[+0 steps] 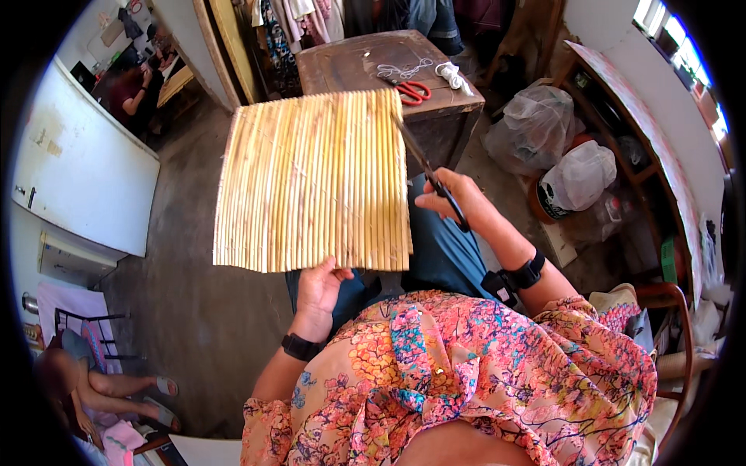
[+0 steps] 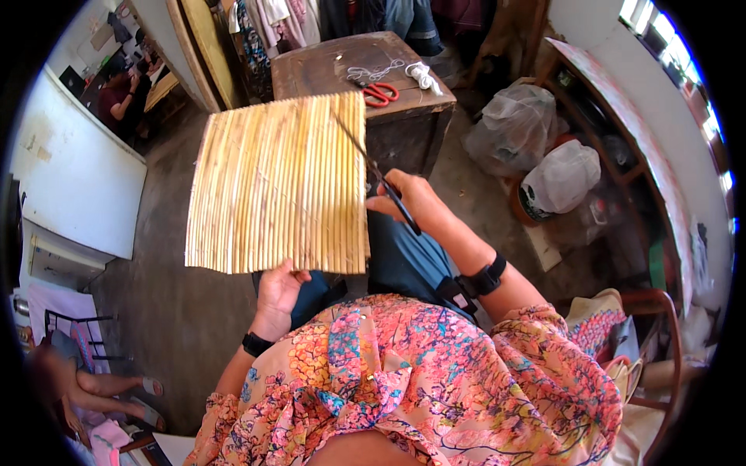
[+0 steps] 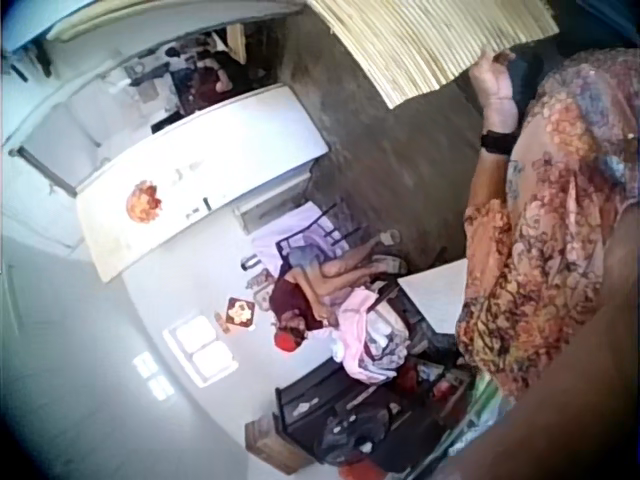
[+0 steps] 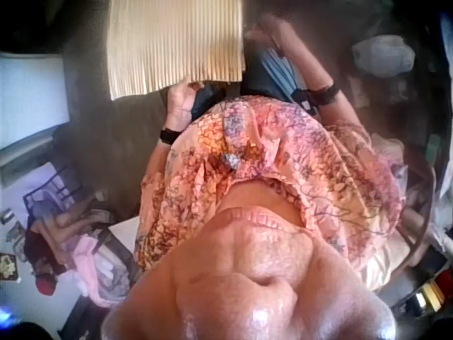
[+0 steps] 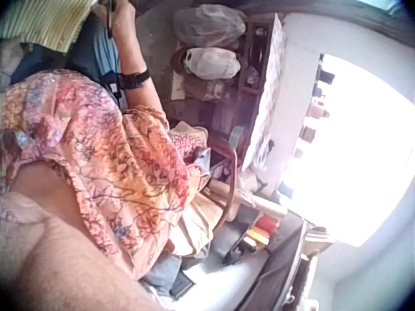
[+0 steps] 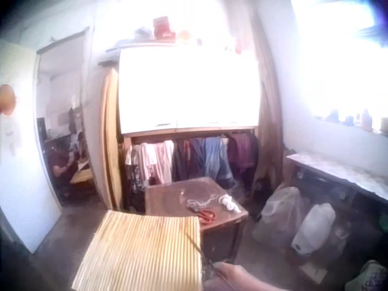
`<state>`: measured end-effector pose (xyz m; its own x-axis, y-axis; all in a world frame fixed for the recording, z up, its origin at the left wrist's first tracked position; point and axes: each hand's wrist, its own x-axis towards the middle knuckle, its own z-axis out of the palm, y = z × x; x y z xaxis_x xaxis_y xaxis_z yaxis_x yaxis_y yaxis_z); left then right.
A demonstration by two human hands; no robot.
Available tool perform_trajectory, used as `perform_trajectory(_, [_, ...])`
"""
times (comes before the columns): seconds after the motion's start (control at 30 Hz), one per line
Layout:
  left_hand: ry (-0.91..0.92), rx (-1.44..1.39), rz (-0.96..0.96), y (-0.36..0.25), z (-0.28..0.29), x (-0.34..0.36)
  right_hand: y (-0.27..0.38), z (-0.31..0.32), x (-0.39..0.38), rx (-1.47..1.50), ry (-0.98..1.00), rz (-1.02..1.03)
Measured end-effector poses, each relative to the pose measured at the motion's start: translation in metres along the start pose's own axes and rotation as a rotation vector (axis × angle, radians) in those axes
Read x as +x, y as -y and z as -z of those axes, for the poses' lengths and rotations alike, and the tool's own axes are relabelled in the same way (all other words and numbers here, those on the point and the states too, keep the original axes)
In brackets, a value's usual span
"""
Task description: The person cuts a string using scissors and then proceeds to trim the edges of a small bamboo mat using the same tool while holding the mat by hand.
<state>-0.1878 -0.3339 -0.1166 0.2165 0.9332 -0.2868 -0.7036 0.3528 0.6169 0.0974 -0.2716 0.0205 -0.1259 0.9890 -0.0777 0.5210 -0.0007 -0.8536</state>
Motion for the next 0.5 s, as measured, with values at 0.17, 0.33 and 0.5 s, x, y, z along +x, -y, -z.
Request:
perform_trajectory(0.17, [0.012, 0.064, 0.114, -0.001, -0.012, -0.010, -0.015, -0.009, -0.005, -0.271, -0.075, 0.127])
perform_trajectory(0.33, [0.038, 0.180, 0.368, -0.035, -0.039, -0.036, -0.003, -0.037, -0.001, -0.382, 0.010, 0.232])
perform_trajectory(0.5, [0.275, 0.515, 0.431, -0.070, -0.060, -0.051, 0.013, -0.067, -0.008, -0.474, 0.135, 0.513])
